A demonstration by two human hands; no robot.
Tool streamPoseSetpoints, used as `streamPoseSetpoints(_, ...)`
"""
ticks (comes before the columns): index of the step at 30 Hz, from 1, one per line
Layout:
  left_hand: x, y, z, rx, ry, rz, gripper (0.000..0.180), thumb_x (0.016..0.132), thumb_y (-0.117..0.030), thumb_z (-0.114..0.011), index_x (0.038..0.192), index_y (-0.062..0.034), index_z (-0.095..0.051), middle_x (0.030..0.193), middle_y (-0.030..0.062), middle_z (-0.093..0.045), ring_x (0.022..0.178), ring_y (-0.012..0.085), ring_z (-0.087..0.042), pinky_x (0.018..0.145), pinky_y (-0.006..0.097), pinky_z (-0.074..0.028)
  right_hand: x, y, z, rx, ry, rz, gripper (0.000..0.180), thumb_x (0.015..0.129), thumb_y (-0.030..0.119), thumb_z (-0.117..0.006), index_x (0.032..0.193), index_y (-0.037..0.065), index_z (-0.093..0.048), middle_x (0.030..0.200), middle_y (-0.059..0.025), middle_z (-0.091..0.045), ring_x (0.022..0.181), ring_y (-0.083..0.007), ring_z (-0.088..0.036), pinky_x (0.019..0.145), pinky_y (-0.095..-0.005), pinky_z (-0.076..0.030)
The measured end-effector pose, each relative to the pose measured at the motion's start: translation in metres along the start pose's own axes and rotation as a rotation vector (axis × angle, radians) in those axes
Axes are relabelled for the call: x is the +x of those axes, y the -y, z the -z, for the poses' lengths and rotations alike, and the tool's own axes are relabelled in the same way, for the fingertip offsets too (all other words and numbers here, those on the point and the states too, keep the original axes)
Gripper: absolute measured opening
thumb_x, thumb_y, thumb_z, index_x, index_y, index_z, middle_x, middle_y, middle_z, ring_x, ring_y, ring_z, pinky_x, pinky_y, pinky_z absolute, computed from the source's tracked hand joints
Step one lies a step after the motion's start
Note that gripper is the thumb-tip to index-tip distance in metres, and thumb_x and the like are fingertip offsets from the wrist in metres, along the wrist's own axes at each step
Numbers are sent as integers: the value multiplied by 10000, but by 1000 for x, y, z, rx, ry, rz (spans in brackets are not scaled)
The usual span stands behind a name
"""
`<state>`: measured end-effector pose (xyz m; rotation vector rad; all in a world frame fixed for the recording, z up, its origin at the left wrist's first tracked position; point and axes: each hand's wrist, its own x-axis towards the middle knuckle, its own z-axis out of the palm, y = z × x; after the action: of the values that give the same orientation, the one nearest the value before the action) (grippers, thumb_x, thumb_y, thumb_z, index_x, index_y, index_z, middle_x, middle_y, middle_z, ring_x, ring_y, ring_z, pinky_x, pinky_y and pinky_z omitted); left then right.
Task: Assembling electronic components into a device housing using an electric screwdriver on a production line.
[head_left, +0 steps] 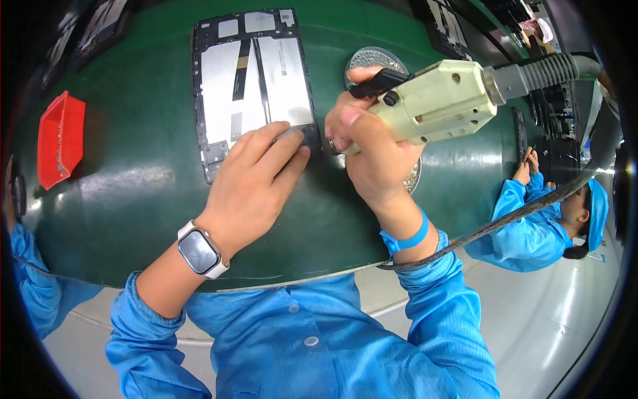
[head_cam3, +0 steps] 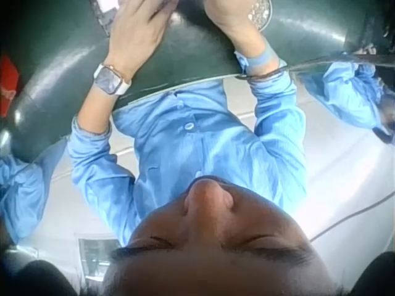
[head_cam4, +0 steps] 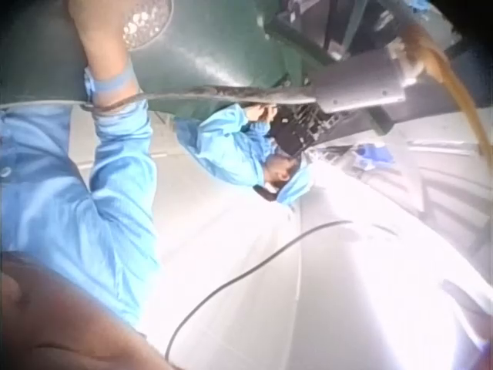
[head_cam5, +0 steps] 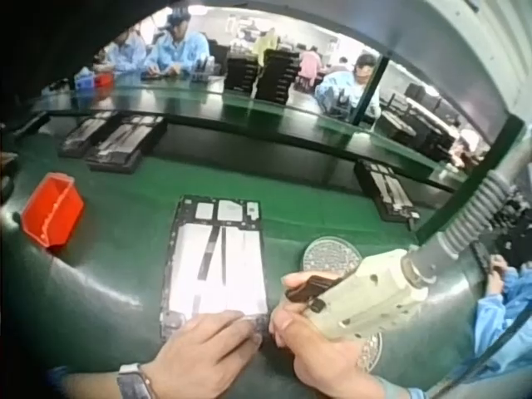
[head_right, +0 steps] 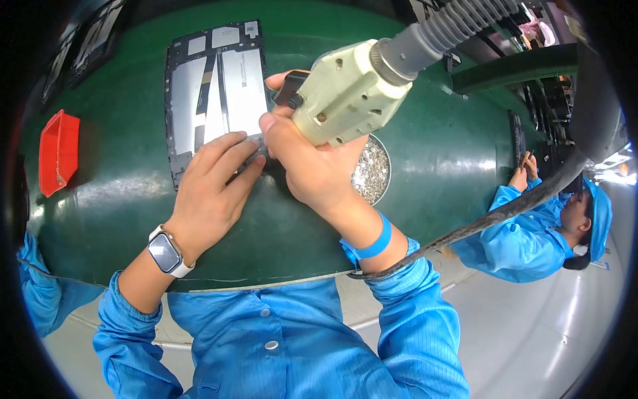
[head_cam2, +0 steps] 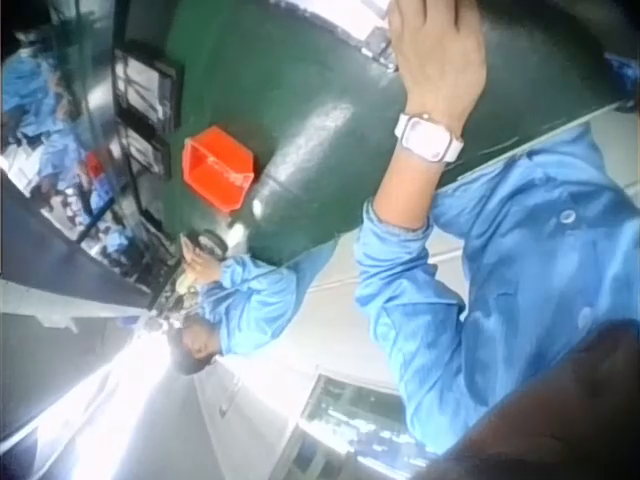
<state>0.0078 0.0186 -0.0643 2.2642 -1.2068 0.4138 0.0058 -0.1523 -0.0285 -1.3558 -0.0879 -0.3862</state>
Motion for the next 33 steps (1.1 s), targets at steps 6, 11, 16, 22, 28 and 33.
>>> streamPoseSetpoints(6, -3, 2, -1, -10, 3, 4, 312, 738, -79, -603, 1022, 41, -653, 1135, 133, -581, 1126, 308, -545, 902, 406, -483, 0, -3, 0, 5, 20, -26, 317, 798, -28, -536, 1115, -37, -536, 614, -66, -512, 501, -139, -463, 528, -319, -433)
streamPoseSetpoints(11, 1, 0, 0, -10, 17, -18, 321, 741, -84, -596, 1029, 44, -653, 1149, 137, -579, 1134, 313, -541, 906, 410, -482, -3, -8, 6, -79, 33, 43, 303, 801, -28, -568, 1103, -29, -546, 634, -63, -534, 516, -124, -484, 520, -283, -437)
streamPoseSetpoints(16, 1, -4, 1, -23, 26, 46, 297, 763, -53, -628, 1049, 17, -672, 1141, 121, -603, 1113, 304, -568, 895, 420, -486, -6, -9, -3, 13, -34, -45, 372, 779, -44, -660, 1139, -45, -565, 705, -36, -588, 557, -101, -533, 503, -236, -433)
streamPoseSetpoints(22, 2, -10, 4, 1, 22, 65, 282, 738, -13, -690, 1019, 7, -687, 1132, 113, -620, 1129, 300, -574, 880, 420, -493, 2, 48, 38, -137, -154, 146, 426, 827, 71, -596, 1210, -103, -525, 664, -66, -562, 506, -138, -493, 525, -312, -455)
streamPoseSetpoints(28, 2, -8, 1, -8, 28, 50, 276, 732, 10, -680, 1007, 9, -692, 1125, 125, -623, 1116, 308, -582, 874, 418, -500, 4, 38, 83, -188, -296, 163, 328, 839, 64, -583, 1125, -91, -546, 606, -34, -454, 497, -138, -466, 518, -320, -425)
streamPoseSetpoints(33, 2, -9, 0, -3, 18, 60, 272, 728, 12, -680, 1000, 16, -694, 1132, 126, -624, 1113, 310, -583, 876, 417, -501, 19, 20, 92, -151, -311, 159, 290, 804, 10, -594, 1077, -83, -563, 613, -66, -510, 484, -144, -469, 510, -333, -435)
